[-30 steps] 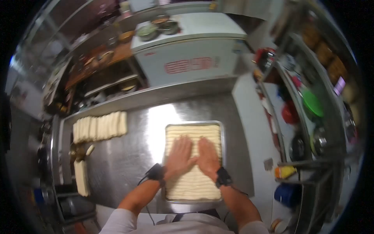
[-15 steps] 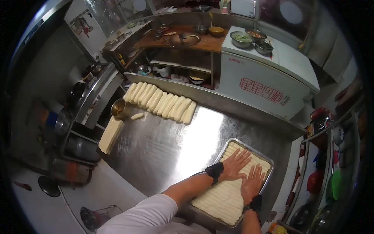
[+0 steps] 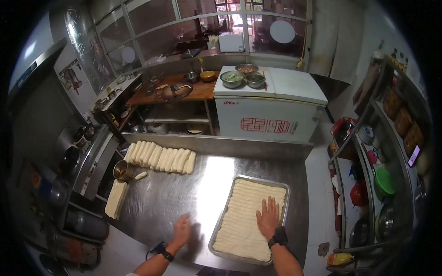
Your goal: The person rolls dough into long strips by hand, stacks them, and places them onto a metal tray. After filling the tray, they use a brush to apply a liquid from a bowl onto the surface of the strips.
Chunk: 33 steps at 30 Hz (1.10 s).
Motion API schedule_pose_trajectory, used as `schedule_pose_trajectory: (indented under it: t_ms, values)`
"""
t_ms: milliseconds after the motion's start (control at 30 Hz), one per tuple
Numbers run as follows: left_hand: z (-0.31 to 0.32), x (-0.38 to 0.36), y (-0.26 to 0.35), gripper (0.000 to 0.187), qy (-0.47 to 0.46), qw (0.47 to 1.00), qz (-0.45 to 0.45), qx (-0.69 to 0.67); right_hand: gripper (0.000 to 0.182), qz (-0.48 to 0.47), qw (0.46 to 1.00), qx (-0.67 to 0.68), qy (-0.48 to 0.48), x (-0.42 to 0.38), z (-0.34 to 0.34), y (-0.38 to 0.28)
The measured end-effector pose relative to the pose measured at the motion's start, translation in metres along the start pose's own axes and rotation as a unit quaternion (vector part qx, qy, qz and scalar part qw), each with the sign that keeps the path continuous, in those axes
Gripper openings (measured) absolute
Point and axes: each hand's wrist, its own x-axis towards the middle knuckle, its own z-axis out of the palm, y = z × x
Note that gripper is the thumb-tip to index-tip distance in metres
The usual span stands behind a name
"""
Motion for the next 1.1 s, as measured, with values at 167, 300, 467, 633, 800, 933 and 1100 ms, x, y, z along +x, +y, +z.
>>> schedule_pose_trajectory:
  t_ms: [167, 300, 467, 633, 800, 933, 1100]
  values:
    - [-0.097, 0.022, -0.088, 0.029, 0.154, 0.957, -0.207, -0.13, 0.048, 0.035, 0.986, 0.136, 0.09, -0.066, -0.019, -0.058]
    - [-0.164, 0.08, -0.151, 0.03, 0.306, 0.869, -0.253, -0.297, 0.044, 0.064, 0.979, 0.179, 0.075, -0.116, -0.013, -0.096]
    - [-0.246, 0.186, -0.22, 0.032, 0.303, 0.816, -0.341, -0.356, 0.037, 0.188, 0.957, 0.2, 0.089, -0.147, -0.02, -0.164]
    - [-0.29, 0.257, -0.278, 0.029, 0.376, 0.747, -0.382, -0.393, 0.033, 0.247, 0.931, 0.234, 0.135, -0.159, -0.009, -0.241]
    - [-0.307, 0.279, -0.29, 0.024, 0.344, 0.754, -0.4, -0.392, 0.031, 0.267, 0.929, 0.225, 0.119, -0.169, -0.011, -0.295]
    - [-0.317, 0.282, -0.296, 0.019, 0.31, 0.77, -0.432, -0.351, 0.03, 0.289, 0.919, 0.234, 0.134, -0.172, -0.015, -0.32]
    - [-0.319, 0.289, -0.309, 0.023, 0.3, 0.807, -0.408, -0.305, 0.025, 0.287, 0.912, 0.259, 0.136, -0.176, -0.013, -0.335]
